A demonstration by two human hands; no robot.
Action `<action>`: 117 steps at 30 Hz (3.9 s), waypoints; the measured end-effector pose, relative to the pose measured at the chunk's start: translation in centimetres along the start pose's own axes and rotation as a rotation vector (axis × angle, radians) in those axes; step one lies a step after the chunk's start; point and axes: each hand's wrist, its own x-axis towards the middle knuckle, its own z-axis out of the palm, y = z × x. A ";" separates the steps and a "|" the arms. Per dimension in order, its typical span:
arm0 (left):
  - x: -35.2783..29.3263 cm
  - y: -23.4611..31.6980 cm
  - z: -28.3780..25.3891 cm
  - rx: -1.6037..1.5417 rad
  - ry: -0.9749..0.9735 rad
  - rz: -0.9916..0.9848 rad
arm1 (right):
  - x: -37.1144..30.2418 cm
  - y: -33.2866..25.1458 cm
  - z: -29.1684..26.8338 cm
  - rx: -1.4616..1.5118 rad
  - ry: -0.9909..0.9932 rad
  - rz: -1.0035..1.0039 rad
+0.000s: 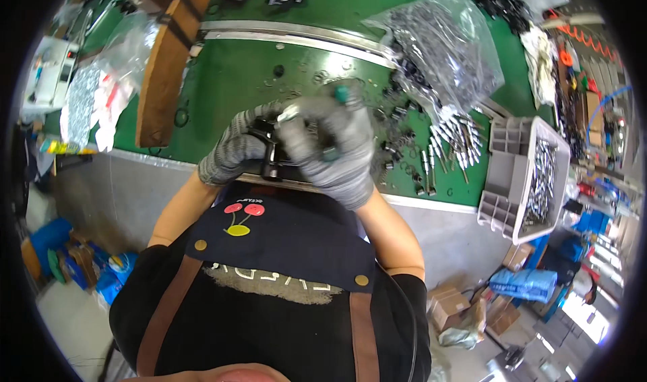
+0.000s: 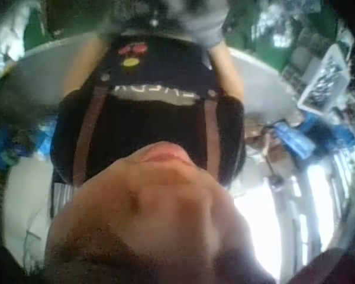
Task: Assembling and trimming small black plastic components at a manual workstation.
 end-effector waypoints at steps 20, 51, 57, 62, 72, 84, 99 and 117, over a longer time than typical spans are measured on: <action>3.2 -0.9 3.5 -0.277 0.104 0.064 | -1.0 5.7 -6.5 0.802 0.468 0.053; 3.6 -0.3 3.4 -0.443 0.076 -0.062 | -1.4 9.4 -6.7 0.927 0.270 0.258; 3.5 -1.0 2.6 -0.292 0.105 -0.030 | -0.6 9.1 -6.8 0.910 0.267 0.246; 3.3 -1.0 2.8 -0.283 0.083 0.000 | -0.6 9.2 -7.0 0.913 0.112 0.163; 3.5 -1.0 3.3 -0.179 0.163 -0.002 | -1.2 9.7 -6.6 0.857 -0.008 0.127; 2.9 -1.1 3.4 -0.191 0.175 -0.012 | -1.4 9.5 -5.9 0.879 0.015 0.135; 2.3 -0.2 4.6 -0.143 0.190 0.140 | 7.1 -4.1 -2.5 1.033 -0.188 -0.035; 2.4 -1.1 3.2 0.132 0.173 0.146 | 6.6 -4.8 -0.4 0.852 -0.243 -0.042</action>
